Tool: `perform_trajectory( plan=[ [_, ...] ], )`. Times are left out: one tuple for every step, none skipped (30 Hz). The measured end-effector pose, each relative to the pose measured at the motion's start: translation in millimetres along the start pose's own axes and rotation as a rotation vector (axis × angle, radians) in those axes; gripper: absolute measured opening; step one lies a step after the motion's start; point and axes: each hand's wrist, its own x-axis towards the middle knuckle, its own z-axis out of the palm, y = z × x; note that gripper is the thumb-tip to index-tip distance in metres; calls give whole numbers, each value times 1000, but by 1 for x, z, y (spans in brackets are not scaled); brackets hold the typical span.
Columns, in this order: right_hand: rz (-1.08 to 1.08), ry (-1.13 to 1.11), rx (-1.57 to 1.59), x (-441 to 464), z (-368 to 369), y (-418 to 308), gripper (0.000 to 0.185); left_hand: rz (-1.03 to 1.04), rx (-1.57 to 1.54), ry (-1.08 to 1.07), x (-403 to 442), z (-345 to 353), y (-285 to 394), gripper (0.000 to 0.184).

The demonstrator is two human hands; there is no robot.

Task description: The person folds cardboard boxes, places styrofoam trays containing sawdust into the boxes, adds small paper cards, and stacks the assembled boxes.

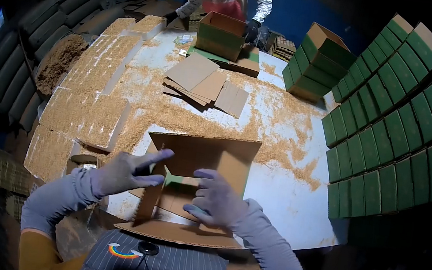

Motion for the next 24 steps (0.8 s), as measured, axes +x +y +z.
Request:
perform_trajectory(
  plan=[
    [48,-229,-113,2,25,5,38,184,96,-19,4,25,-12,52],
    [37,-179,-3,-9,70,18,35,355,275,-166,14,55,-23,52],
    [102,-330,39,-23,105,27,30,530,463,-305,27,83,-35,53],
    [172,-479,70,-37,140,35,29,768,461,-40,33,106,-46,53],
    [324,-827,47,-28,135,27,31,757,628,-38,41,113,-52,54],
    [105,-488,63,-37,115,22,37,578,613,248,46,122,-61,57],
    [111,-492,68,-47,94,18,37,382,581,525,49,132,-69,61],
    [170,-301,42,-63,77,17,40,216,539,538,51,132,-80,67],
    [227,-114,16,-78,64,16,45,-34,504,476,48,124,-81,74],
    [227,-126,22,-93,56,12,45,-45,578,525,52,125,-83,72],
    [311,-208,-18,-109,53,3,50,-51,655,572,55,124,-85,69],
    [398,-293,-55,-120,54,-3,55,-54,646,565,59,122,-85,69],
    [403,-303,-44,-116,57,-5,55,-18,632,586,61,117,-81,67],
    [646,29,343,-106,62,-5,64,20,619,605,61,109,-75,65],
    [871,380,725,-101,66,-3,74,45,475,561,57,83,-57,59],
    [1018,382,490,-109,79,12,83,110,291,494,47,82,-61,59],
    [1182,572,709,-108,92,21,83,173,112,430,36,73,-65,60],
    [1205,547,821,-112,96,31,83,392,124,352,15,60,-60,61],
    [1226,522,934,-108,96,37,82,439,66,168,-4,64,-63,71],
    [1191,537,1177,-118,114,55,79,486,151,-15,-23,75,-64,77],
    [1192,528,1182,-113,107,53,79,524,231,-196,-36,87,-66,83],
    [1264,380,1060,-98,88,52,77,511,231,-187,-34,98,-77,83],
    [1317,234,933,-86,77,55,74,542,241,-110,-30,107,-95,87],
    [1189,262,996,-95,78,67,75,573,257,-40,-29,106,-112,91]
  ],
)
